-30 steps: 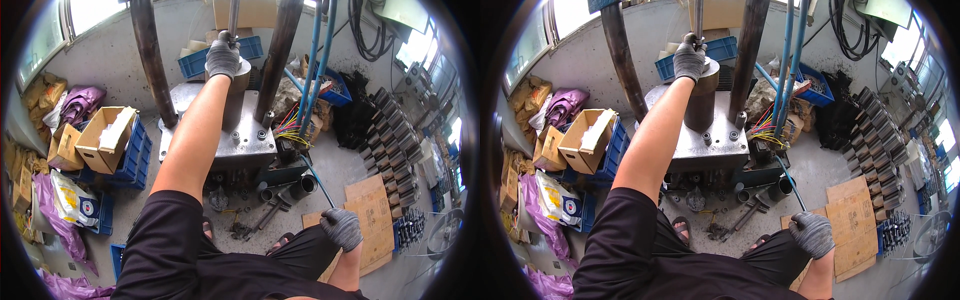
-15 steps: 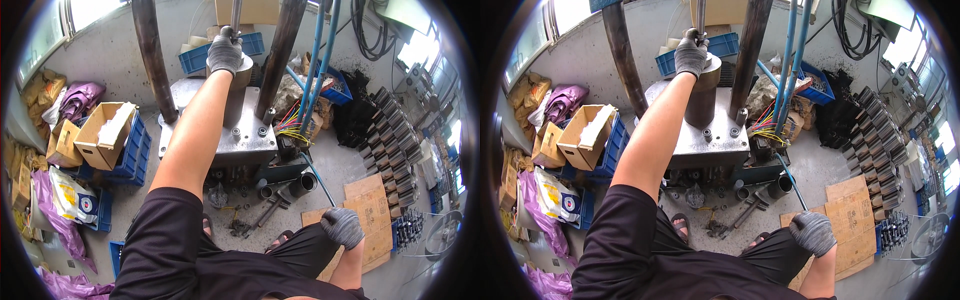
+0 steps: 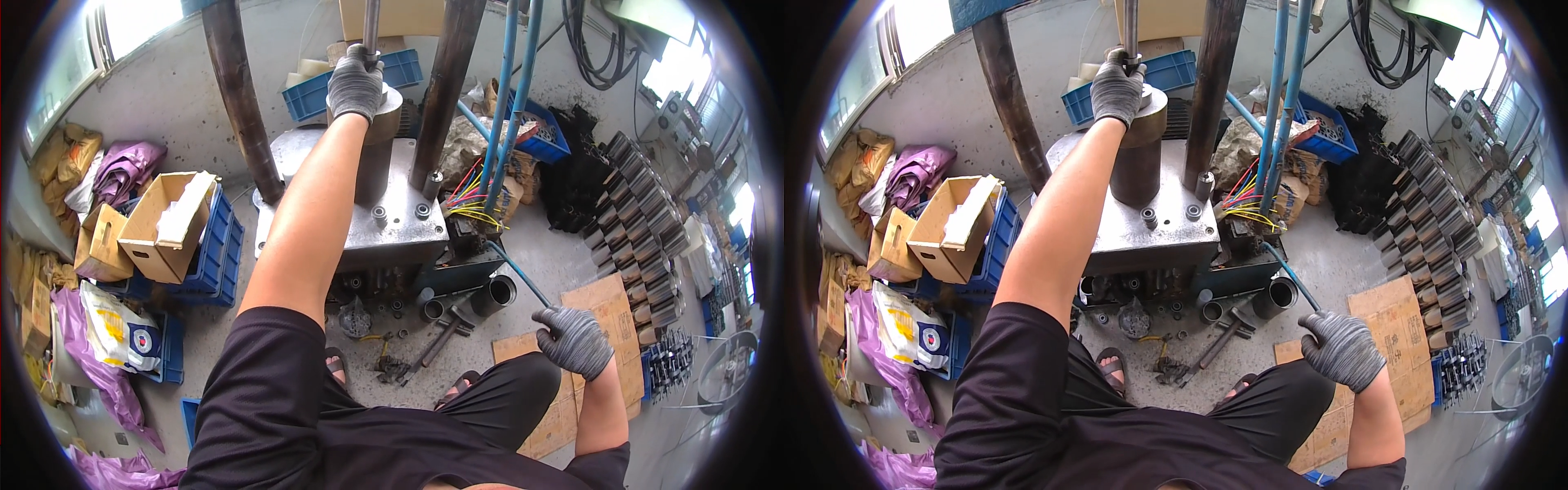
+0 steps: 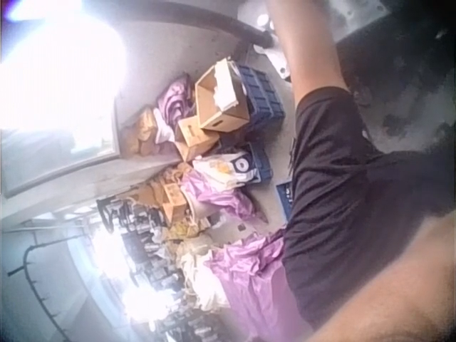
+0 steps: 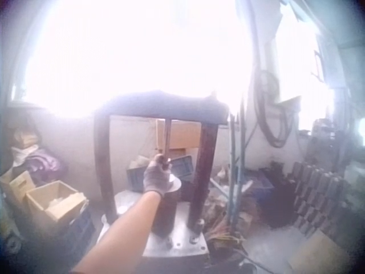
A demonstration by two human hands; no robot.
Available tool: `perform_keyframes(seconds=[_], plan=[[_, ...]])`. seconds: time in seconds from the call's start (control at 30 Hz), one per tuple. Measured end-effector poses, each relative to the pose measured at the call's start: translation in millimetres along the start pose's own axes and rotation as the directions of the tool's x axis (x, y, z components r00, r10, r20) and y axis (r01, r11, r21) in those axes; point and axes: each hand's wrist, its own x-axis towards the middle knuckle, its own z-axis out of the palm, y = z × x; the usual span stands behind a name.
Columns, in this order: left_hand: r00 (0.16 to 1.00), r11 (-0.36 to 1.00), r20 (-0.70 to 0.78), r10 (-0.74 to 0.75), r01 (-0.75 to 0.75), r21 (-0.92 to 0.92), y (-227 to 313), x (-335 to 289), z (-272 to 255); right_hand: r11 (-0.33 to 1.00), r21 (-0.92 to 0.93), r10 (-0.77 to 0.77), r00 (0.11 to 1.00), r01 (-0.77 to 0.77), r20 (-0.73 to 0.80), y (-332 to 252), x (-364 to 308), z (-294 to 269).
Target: The person places a metal component into a press, inserts a rod through the center, and operates a hand lever to apply pressure. They then remove the processed part and repeat the cycle with a new component.
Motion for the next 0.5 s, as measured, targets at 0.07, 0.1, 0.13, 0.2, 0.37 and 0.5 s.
perform_keyframes(seconds=[0.07,0.1,0.13,0.2,0.37,0.5], plan=[[1.000,1.000,-0.004,0.011,-0.011,0.012,-1,2,2,0.997,-0.056,-0.036,0.985,0.046,0.168,8,-8,9],[1.000,1.000,-0.006,0.016,-0.016,0.018,-1,3,4,0.994,-0.081,-0.049,0.967,0.072,0.252,10,-11,11],[1.000,0.999,-0.009,0.025,-0.025,0.020,-3,3,4,0.997,-0.061,-0.037,0.972,0.052,0.233,9,-11,12],[0.999,0.999,-0.014,0.042,-0.042,0.024,-7,4,5,1.000,-0.020,-0.011,0.980,0.015,0.197,8,-9,10],[0.998,0.997,-0.032,0.049,-0.047,0.061,-16,7,8,0.991,-0.115,-0.098,0.964,0.071,-0.248,9,27,-21],[0.999,0.998,-0.005,0.038,-0.038,0.046,-16,8,5,0.947,-0.235,-0.320,0.600,0.218,-0.733,12,115,-67]])
